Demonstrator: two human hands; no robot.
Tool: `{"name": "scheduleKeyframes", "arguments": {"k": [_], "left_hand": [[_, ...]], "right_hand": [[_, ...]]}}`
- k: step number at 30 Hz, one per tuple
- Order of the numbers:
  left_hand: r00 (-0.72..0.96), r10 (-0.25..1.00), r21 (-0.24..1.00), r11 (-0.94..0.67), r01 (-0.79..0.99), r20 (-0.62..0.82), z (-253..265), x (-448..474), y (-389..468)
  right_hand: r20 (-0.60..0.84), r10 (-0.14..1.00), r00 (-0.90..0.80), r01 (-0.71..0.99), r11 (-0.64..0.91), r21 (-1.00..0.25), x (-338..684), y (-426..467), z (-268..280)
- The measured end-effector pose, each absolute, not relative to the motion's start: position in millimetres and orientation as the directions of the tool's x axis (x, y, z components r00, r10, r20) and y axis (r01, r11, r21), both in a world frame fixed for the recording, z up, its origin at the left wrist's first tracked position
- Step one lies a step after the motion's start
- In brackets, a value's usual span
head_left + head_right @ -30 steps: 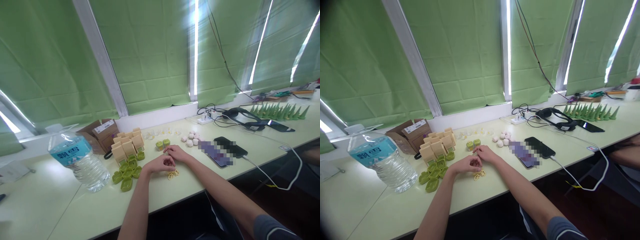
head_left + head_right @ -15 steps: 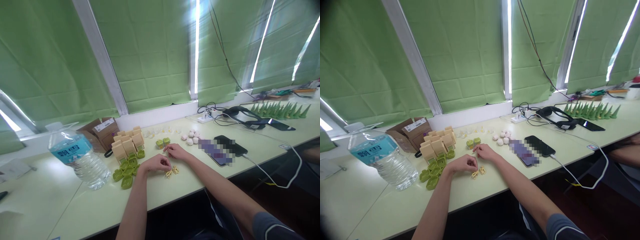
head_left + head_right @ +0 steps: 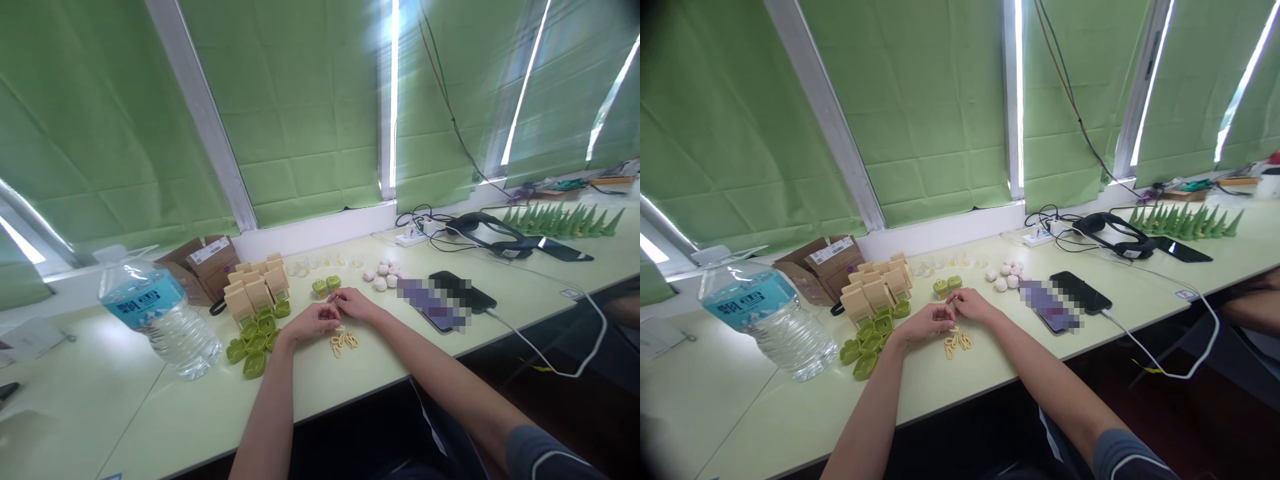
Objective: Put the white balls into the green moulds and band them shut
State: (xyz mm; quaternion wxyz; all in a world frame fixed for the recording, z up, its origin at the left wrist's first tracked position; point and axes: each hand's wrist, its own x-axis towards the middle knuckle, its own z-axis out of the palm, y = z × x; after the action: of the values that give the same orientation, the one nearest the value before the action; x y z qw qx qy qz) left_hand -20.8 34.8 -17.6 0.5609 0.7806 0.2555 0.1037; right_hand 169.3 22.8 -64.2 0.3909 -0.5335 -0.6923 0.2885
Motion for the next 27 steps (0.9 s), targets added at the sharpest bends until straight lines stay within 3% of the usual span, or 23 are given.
{"name": "scheduleKeyframes", "arguments": {"k": [5,10,14,24,27], "left_hand": [[0.744,0.667,0.976,-0.133,0.174,-0.042,-29,-14,38],[0.43,0.892,0.975,-0.199,0.101,0.138,-48,-2,52],[0.356,0.914,0.96,-0.252,0.122,0.195,-53,1,58],[0.46,0.878,0.923,-0.278,0.267,0.131,-51,3,50],[0.39,0.9,0.892,-0.326,0.312,0.193,-48,2,51]], "right_hand": [[0.236,0.962,-0.139,0.499,0.274,-0.822,168,20,-60],[0.169,0.971,-0.17,0.408,0.225,-0.885,166,14,-53],[0.182,0.965,-0.187,0.44,0.248,-0.863,165,13,-52],[0.199,0.969,-0.148,0.44,0.244,-0.864,167,16,-58],[0.204,0.971,-0.128,0.442,0.24,-0.865,166,16,-58]]}}
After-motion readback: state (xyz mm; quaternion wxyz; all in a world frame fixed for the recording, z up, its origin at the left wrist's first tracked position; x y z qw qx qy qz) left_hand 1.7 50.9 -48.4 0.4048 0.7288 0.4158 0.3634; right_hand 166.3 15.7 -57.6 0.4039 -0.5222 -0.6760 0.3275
